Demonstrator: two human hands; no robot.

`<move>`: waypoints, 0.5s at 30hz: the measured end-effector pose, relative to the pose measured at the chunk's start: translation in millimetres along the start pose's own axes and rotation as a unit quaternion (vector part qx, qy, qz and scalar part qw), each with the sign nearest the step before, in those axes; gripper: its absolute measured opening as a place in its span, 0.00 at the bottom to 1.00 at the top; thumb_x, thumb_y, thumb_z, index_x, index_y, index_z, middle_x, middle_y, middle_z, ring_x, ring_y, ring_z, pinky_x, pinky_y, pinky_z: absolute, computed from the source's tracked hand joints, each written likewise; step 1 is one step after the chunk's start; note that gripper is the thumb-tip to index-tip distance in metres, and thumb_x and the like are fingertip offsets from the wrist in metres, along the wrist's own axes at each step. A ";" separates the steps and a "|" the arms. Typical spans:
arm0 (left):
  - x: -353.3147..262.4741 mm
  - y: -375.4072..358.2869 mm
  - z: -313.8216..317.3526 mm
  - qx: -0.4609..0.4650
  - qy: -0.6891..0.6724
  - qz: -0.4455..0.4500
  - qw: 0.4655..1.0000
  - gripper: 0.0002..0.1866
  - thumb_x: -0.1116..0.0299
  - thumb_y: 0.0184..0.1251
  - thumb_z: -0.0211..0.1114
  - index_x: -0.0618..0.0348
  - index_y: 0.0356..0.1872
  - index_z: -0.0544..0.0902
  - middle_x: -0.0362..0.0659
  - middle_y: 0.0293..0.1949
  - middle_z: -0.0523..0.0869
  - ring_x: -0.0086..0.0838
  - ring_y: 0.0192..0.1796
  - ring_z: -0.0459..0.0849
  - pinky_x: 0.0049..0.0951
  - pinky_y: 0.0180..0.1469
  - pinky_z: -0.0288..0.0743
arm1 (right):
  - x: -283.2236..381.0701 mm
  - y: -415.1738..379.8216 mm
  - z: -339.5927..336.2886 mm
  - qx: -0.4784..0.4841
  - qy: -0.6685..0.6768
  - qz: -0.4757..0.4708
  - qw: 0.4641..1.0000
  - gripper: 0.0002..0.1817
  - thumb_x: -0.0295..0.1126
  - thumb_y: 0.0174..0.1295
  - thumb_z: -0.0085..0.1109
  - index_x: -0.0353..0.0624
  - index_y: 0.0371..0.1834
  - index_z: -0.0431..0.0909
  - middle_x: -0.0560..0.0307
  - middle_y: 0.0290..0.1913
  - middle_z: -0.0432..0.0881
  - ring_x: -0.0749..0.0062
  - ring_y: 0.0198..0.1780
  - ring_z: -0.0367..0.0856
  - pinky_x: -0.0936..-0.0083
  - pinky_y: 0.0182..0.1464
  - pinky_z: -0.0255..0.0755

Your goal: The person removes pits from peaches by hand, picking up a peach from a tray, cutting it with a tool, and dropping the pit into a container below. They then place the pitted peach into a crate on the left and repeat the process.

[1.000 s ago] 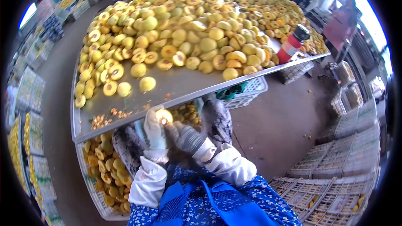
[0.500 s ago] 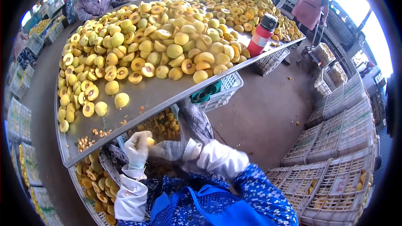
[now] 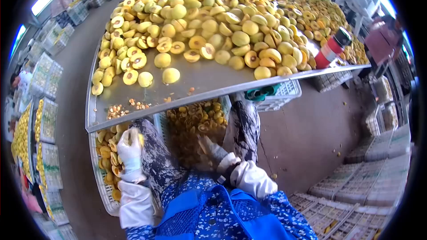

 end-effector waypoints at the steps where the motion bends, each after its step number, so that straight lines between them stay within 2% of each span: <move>1: -2.2 6.8 -16.1 -0.012 0.292 0.197 0.936 0.08 0.65 0.56 0.66 0.58 0.31 0.82 0.44 0.31 0.83 0.36 0.32 0.81 0.31 0.33 0.75 | -2.4 -0.3 -2.3 -0.005 -0.016 0.002 1.000 0.30 0.67 0.58 0.45 0.49 0.26 0.70 0.64 0.09 0.62 0.75 0.07 0.59 0.79 0.08 0.52; 3: -32.7 21.7 -21.6 -0.054 0.367 0.251 0.894 0.10 0.67 0.53 0.67 0.58 0.35 0.81 0.47 0.36 0.81 0.42 0.39 0.79 0.38 0.41 0.74 | -2.6 9.7 -2.6 0.022 -0.027 0.001 0.999 0.28 0.65 0.59 0.46 0.48 0.29 0.71 0.62 0.10 0.64 0.73 0.07 0.61 0.77 0.08 0.55; 4: -60.7 33.9 -12.1 -0.040 0.341 0.246 0.907 0.12 0.67 0.53 0.67 0.58 0.39 0.80 0.49 0.41 0.80 0.42 0.44 0.79 0.38 0.44 0.74 | -1.6 16.8 -3.0 0.040 -0.023 -0.002 0.999 0.27 0.63 0.60 0.46 0.48 0.31 0.72 0.61 0.10 0.65 0.72 0.07 0.63 0.76 0.08 0.56; 5: -80.7 50.1 7.1 -0.051 0.295 0.302 0.905 0.14 0.66 0.53 0.67 0.58 0.40 0.79 0.50 0.42 0.81 0.44 0.45 0.80 0.37 0.46 0.75 | -0.4 24.1 -3.4 0.057 -0.020 -0.004 0.998 0.27 0.62 0.61 0.46 0.47 0.32 0.72 0.60 0.11 0.67 0.71 0.07 0.64 0.75 0.08 0.57; 6: -106.5 63.7 34.4 -0.018 0.250 0.309 0.917 0.15 0.67 0.53 0.68 0.59 0.41 0.79 0.51 0.43 0.80 0.45 0.46 0.80 0.37 0.47 0.75 | 1.6 31.5 -6.5 0.079 -0.011 -0.007 0.997 0.26 0.61 0.61 0.47 0.47 0.32 0.72 0.59 0.12 0.68 0.70 0.08 0.66 0.73 0.08 0.59; 7: -97.2 75.7 40.8 -0.018 0.259 0.320 0.911 0.19 0.61 0.55 0.66 0.59 0.45 0.77 0.52 0.44 0.80 0.45 0.45 0.81 0.37 0.47 0.76 | 1.9 39.4 -10.7 0.099 -0.004 -0.010 0.995 0.25 0.60 0.61 0.47 0.47 0.33 0.72 0.57 0.13 0.70 0.68 0.08 0.67 0.72 0.08 0.60; 8: -134.6 90.8 98.8 0.094 0.318 0.255 0.908 0.23 0.53 0.58 0.63 0.59 0.48 0.75 0.53 0.44 0.80 0.45 0.46 0.81 0.39 0.47 0.76 | -4.1 43.6 -12.5 0.095 -0.012 0.000 0.995 0.25 0.60 0.62 0.47 0.47 0.31 0.72 0.57 0.13 0.70 0.69 0.08 0.66 0.72 0.08 0.59; 9: -126.8 111.4 135.3 0.189 0.371 0.228 0.880 0.29 0.50 0.58 0.62 0.54 0.57 0.69 0.54 0.53 0.76 0.47 0.52 0.77 0.39 0.53 0.72 | -9.9 47.9 -14.4 0.091 -0.020 0.010 0.996 0.25 0.60 0.62 0.47 0.47 0.29 0.71 0.57 0.13 0.70 0.69 0.08 0.66 0.72 0.08 0.58; 10: -124.5 123.9 165.9 0.287 0.464 0.155 0.824 0.32 0.47 0.58 0.60 0.53 0.60 0.68 0.54 0.57 0.73 0.48 0.54 0.75 0.41 0.55 0.70 | -15.3 52.5 -16.3 0.088 -0.028 0.021 0.996 0.25 0.59 0.62 0.46 0.47 0.28 0.71 0.57 0.13 0.70 0.69 0.08 0.65 0.72 0.08 0.58; 11: -100.7 133.0 190.9 0.298 0.458 0.237 0.803 0.35 0.43 0.57 0.59 0.56 0.60 0.67 0.55 0.55 0.74 0.48 0.54 0.76 0.41 0.55 0.70 | -14.5 44.1 -14.1 0.039 0.020 0.064 0.997 0.28 0.63 0.61 0.45 0.49 0.21 0.69 0.60 0.11 0.67 0.71 0.07 0.62 0.73 0.08 0.53; 12: -63.6 146.3 214.3 0.285 0.458 0.241 0.807 0.37 0.41 0.56 0.58 0.57 0.60 0.67 0.56 0.55 0.74 0.49 0.53 0.76 0.42 0.55 0.70 | 1.1 31.9 -5.8 0.045 -0.059 -0.044 0.996 0.27 0.62 0.61 0.45 0.49 0.22 0.69 0.60 0.11 0.67 0.72 0.07 0.62 0.74 0.08 0.53; 13: -43.9 155.0 234.3 0.275 0.450 0.254 0.811 0.39 0.39 0.55 0.58 0.59 0.60 0.67 0.56 0.54 0.74 0.49 0.52 0.77 0.43 0.54 0.70 | 5.2 25.8 -5.2 0.015 -0.079 -0.033 0.996 0.28 0.64 0.61 0.44 0.49 0.22 0.69 0.61 0.10 0.66 0.72 0.07 0.62 0.74 0.09 0.53; 15: -60.5 152.2 232.6 0.289 0.420 0.253 0.822 0.37 0.41 0.54 0.60 0.60 0.57 0.69 0.57 0.54 0.75 0.49 0.51 0.78 0.44 0.53 0.71 | 14.0 13.0 -4.9 -0.045 -0.117 -0.006 0.992 0.30 0.67 0.60 0.42 0.50 0.22 0.68 0.62 0.09 0.64 0.72 0.07 0.63 0.73 0.09 0.53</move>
Point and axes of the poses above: each hand's wrist, its own y-axis towards the middle knuckle, its own z-axis out of the palm, x = y × z, the point moved 5 cm from there along y, towards the middle knuckle
